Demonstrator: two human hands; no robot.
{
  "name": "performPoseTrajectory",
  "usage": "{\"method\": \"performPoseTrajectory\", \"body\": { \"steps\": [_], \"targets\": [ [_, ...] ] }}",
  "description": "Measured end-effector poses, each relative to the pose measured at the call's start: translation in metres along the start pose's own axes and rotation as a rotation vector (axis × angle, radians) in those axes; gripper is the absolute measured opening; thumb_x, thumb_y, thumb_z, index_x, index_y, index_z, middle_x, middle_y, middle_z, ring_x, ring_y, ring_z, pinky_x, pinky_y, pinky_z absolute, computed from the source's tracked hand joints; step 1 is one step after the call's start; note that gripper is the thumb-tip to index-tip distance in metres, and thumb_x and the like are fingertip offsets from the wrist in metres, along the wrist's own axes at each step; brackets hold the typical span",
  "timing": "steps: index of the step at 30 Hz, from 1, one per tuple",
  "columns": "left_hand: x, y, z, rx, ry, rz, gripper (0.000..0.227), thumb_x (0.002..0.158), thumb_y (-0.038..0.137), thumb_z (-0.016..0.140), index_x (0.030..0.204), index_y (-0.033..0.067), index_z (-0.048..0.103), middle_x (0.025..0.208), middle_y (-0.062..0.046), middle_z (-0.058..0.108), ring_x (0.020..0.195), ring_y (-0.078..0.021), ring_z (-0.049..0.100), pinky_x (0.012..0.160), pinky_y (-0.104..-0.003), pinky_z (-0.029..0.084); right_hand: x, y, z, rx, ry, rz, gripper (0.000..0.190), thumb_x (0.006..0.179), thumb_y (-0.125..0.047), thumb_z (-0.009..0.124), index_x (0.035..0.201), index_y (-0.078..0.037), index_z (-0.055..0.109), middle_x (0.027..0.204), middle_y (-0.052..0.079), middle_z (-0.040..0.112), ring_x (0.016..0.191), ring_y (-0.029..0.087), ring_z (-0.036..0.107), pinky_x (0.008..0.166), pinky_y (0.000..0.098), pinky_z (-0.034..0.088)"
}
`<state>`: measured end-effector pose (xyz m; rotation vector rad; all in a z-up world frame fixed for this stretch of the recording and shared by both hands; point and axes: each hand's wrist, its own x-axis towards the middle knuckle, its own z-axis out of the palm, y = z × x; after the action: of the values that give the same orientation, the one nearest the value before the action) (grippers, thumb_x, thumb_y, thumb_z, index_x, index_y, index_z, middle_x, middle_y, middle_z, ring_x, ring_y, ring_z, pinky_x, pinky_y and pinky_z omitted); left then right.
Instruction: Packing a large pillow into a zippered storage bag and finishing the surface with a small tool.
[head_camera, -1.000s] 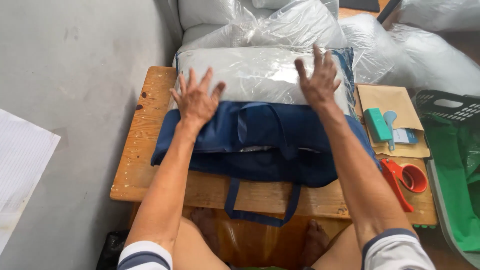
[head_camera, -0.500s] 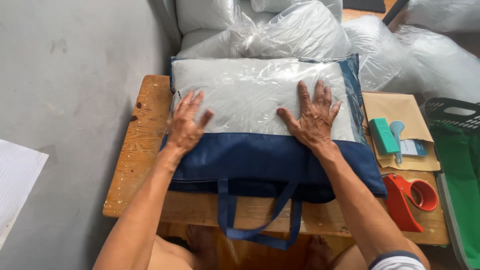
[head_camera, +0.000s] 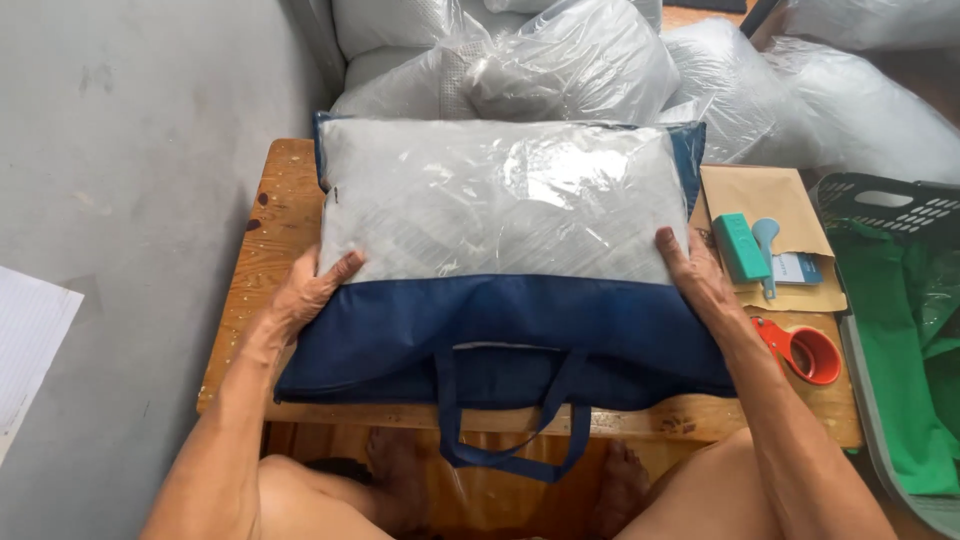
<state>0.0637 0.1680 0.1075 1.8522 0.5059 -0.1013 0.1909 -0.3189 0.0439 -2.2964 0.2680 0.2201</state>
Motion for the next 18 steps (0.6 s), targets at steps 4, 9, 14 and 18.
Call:
{"method": "performPoseTrajectory", "body": {
  "steps": [4, 9, 14, 18],
  "targets": [
    [0.007, 0.015, -0.026, 0.339, -0.053, -0.092, 0.114, 0.070, 0.066, 0.077, 0.156, 0.0077, 0.029, 0.151, -0.031, 0.040, 0.138, -0.0466, 0.044, 0.111, -0.059, 0.037, -0.017, -0.008, -0.016, -0.168, -0.047, 0.036, 0.093, 0.087, -0.092, 0.041, 0.155, -0.029, 0.043, 0.139, 0.032, 0.053, 0.132, 0.051, 0.049, 0.108, 0.0655, 0.037],
    [0.048, 0.073, 0.005, 0.459, 0.097, 0.391, 0.123, 0.077, 0.080, 0.068, 0.164, 0.0109, 0.017, 0.164, -0.028, 0.021, 0.150, -0.0492, 0.016, 0.116, -0.070, 0.015, -0.061, -0.118, -0.009, -0.242, 0.108, -0.155, 0.089, 0.096, -0.073, 0.044, 0.162, -0.015, 0.030, 0.158, 0.036, 0.027, 0.147, 0.054, 0.023, 0.113, 0.0725, 0.022],
    [0.087, 0.106, 0.094, 0.856, -0.003, 0.480, 0.110, 0.066, 0.090, 0.003, 0.159, 0.0329, 0.021, 0.169, -0.010, 0.008, 0.150, -0.0425, -0.009, 0.111, -0.079, -0.009, 0.017, -0.164, 0.056, -0.503, 0.183, -0.609, 0.105, 0.080, -0.089, 0.020, 0.163, -0.026, 0.026, 0.166, 0.023, -0.005, 0.150, 0.050, -0.008, 0.105, 0.0842, -0.010],
    [0.086, 0.070, 0.106, 0.805, -0.035, 0.466, 0.096, 0.087, 0.090, 0.021, 0.159, 0.0282, 0.033, 0.168, -0.014, 0.019, 0.154, -0.0424, 0.008, 0.115, -0.076, 0.001, -0.013, -0.173, 0.078, -0.498, -0.023, -0.480, 0.086, 0.095, -0.079, 0.034, 0.160, -0.023, 0.037, 0.164, 0.024, 0.029, 0.153, 0.045, 0.018, 0.113, 0.0763, -0.001]
  ]
}}
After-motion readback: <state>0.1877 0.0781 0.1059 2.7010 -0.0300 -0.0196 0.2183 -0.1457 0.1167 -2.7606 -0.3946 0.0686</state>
